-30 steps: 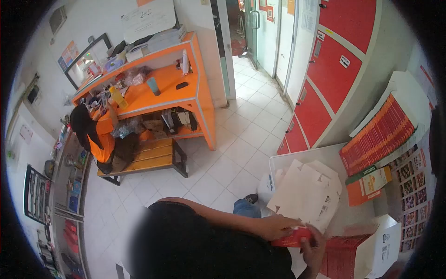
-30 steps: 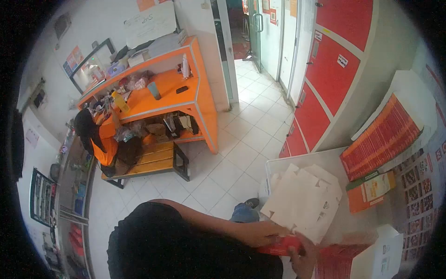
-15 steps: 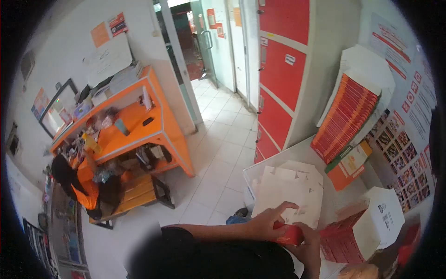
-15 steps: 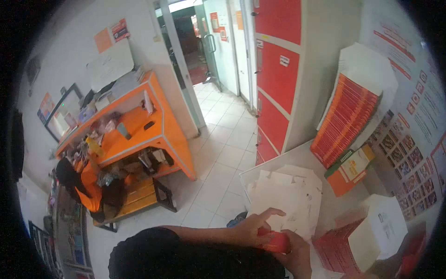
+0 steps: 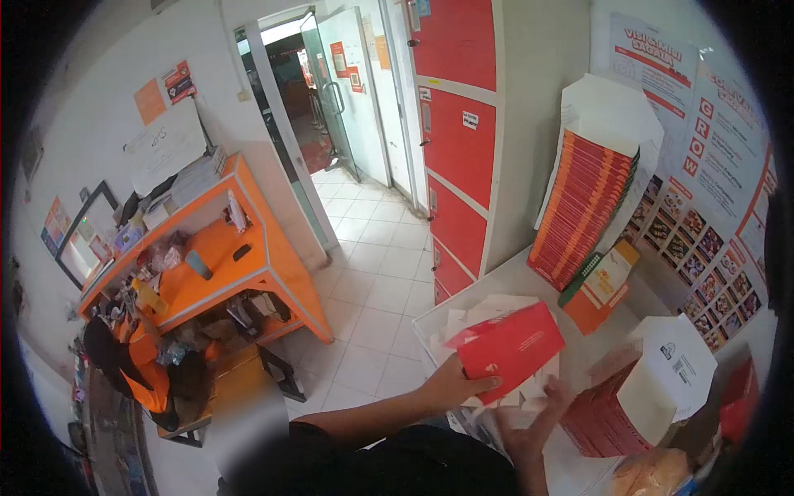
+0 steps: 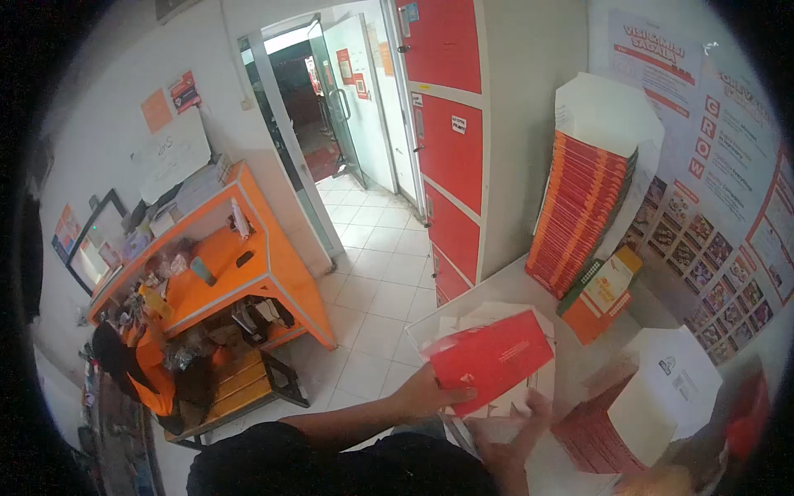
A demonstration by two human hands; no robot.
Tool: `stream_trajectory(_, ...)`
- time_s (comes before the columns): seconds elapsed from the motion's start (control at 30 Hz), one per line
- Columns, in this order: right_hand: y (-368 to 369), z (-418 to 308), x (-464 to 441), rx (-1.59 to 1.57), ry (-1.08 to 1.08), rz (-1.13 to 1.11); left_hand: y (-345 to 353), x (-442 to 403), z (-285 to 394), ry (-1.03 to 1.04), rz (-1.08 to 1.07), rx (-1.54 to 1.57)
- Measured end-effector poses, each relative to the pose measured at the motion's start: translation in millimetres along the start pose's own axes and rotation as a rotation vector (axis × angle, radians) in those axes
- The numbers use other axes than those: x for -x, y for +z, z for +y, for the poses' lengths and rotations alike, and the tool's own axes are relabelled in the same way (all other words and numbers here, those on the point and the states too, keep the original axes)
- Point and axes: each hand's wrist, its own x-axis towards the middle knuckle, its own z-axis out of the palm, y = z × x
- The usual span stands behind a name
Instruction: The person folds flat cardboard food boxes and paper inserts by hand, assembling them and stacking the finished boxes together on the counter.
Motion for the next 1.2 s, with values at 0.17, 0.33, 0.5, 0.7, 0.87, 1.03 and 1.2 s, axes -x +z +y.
stream_trajectory(0.17, 2.3, -0.5, -7.8, -0.111, -0.31, -0.157, 25.2, 4.7, 12.5, -0.288, 0.027, 0.626)
stream_trajectory(0.33, -1.2, -16.5, -32.6, -0.149, -0.048, -0.023, 23.3, 4.8, -3.7, 0.308, 0.022, -0.238)
stream_trajectory(0.5, -19.7, -21.3, -44.0, -0.098, -0.145, -0.325, 7.5, -10.5, -18.9, 0.083, -0.05, 0.05)
stream_trajectory(0.7, -17.8, 2.0, -23.7, -0.06, 0.169, -0.374, 35.4, 7.2, -15.3, 0.225, -0.13, -0.328)
stream_trajectory(0.87, -51.2, -14.2, -52.0, -0.046, -0.053, -0.543, 3.6, 1.7, -7.1, 0.1, -0.631, -1.001)
stream_trajectory(1.03, -53.8, 17.4, -17.0, -0.355, 0.064, -0.455, 7.6, 19.7, -4.7, -0.065, -0.429, -0.882)
stream_trajectory(1.2, -52.2, -4.7, -8.8, -0.61, 0.414, -0.321, 0.9, 28.5, -1.0, -0.157, -0.391, -0.791)
